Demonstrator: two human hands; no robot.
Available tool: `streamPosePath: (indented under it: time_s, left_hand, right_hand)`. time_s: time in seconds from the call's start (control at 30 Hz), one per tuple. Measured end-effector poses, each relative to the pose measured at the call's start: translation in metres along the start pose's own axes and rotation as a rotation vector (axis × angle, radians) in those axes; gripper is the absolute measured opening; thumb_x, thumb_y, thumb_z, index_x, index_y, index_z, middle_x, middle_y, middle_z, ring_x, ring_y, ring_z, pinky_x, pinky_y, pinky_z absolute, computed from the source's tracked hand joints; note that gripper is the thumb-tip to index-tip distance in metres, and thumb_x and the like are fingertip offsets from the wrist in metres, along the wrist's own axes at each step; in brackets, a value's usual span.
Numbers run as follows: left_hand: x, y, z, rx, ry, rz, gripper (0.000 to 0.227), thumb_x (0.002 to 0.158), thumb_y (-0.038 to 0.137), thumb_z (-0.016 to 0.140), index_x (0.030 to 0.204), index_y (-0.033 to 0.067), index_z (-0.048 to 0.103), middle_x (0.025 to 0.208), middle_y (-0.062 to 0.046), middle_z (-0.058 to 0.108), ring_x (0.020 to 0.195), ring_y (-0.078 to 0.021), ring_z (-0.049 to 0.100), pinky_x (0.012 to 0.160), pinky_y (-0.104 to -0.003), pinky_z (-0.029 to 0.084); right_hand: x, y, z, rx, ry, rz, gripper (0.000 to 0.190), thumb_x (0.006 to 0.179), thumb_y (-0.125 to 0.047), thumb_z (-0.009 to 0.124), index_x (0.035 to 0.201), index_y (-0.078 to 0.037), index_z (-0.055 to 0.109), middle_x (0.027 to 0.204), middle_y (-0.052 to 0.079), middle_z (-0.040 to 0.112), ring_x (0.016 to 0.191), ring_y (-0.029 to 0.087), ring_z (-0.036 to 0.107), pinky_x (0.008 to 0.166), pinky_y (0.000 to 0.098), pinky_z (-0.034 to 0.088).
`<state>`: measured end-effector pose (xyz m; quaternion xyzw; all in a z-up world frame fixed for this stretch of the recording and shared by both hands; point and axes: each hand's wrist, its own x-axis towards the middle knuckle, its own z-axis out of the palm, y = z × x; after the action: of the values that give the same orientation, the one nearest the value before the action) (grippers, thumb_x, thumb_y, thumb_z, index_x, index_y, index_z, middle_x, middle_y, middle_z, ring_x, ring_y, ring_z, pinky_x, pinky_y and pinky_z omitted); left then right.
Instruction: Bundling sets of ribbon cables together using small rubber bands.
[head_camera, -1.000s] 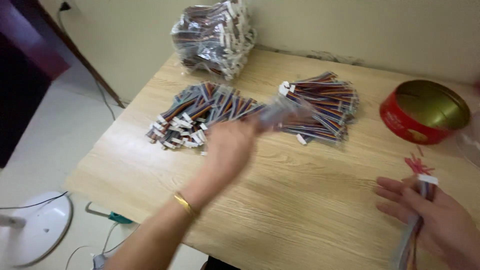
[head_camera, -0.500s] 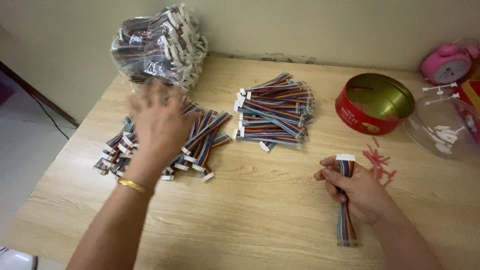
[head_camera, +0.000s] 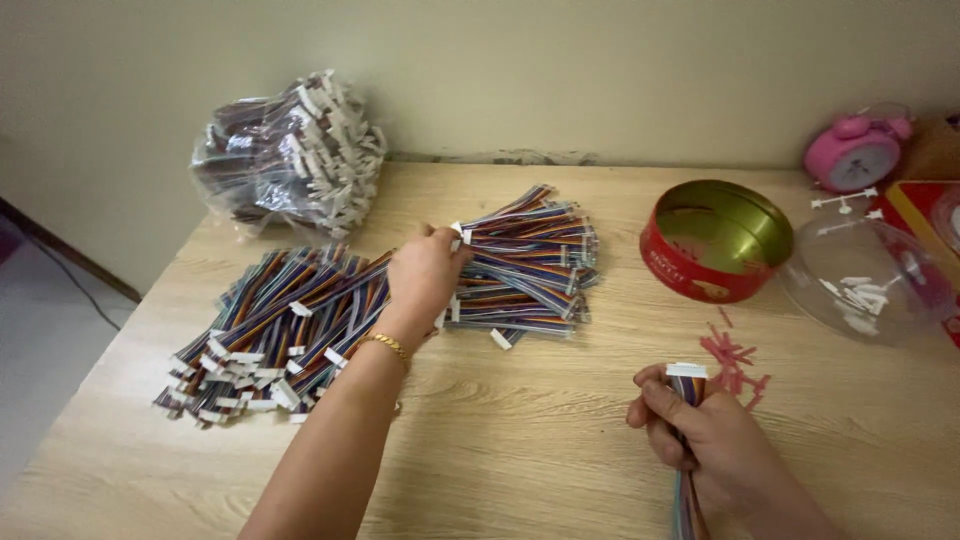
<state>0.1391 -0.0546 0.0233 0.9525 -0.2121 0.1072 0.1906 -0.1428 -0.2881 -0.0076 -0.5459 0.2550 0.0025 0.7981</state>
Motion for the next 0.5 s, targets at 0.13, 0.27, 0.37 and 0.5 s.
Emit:
streamPosePath:
  time_s: [0.13, 0.27, 0.37, 0.5]
  left_hand:
    - [-0.021, 0.011, -0.027, -0.124, 0.124, -0.021, 0.023, 0.083, 0.031, 0.078, 0.101, 0.0155, 0.076, 0.11, -0.01, 0.067, 0.089, -0.0322, 0.07, 0.076, -0.046, 0.056]
    - [-0.055, 0.017, -0.053, -0.224, 0.394, 0.21, 0.019, 0.087, 0.029, 0.082, 0.094, 0.0123, 0.077, 0.081, -0.009, 0.071, 0.068, -0.0261, 0.07, 0.06, -0.04, 0.053]
    - [-0.089, 0.02, -0.057, -0.325, 0.328, 0.232, 0.021, 0.092, 0.03, 0.081, 0.097, 0.0111, 0.074, 0.064, -0.006, 0.069, 0.054, -0.0195, 0.067, 0.051, -0.034, 0.05]
    - [-0.142, 0.035, -0.051, -0.57, 0.061, 0.04, 0.022, 0.089, 0.025, 0.081, 0.096, 0.0075, 0.071, 0.065, -0.003, 0.071, 0.053, -0.0116, 0.065, 0.05, -0.028, 0.051]
  right_hand:
    - [-0.005, -0.005, 0.007, 0.019, 0.03, 0.022, 0.015, 0.098, -0.022, 0.055, 0.105, -0.01, 0.06, 0.074, 0.016, 0.065, 0.039, 0.014, 0.043, 0.034, 0.0294, 0.024]
    - [-0.016, -0.01, 0.016, 0.072, -0.027, -0.063, 0.019, 0.101, -0.025, 0.053, 0.102, -0.007, 0.057, 0.078, 0.016, 0.067, 0.042, 0.013, 0.042, 0.036, 0.0275, 0.026]
    - [-0.028, -0.015, 0.025, 0.093, -0.114, -0.114, 0.016, 0.098, -0.02, 0.055, 0.103, -0.005, 0.057, 0.087, 0.016, 0.073, 0.048, 0.011, 0.044, 0.041, 0.0258, 0.031]
    - [-0.035, -0.002, 0.022, 0.042, -0.247, -0.134, 0.019, 0.096, -0.002, 0.065, 0.114, 0.003, 0.061, 0.081, 0.008, 0.056, 0.06, 0.013, 0.05, 0.051, 0.0278, 0.04]
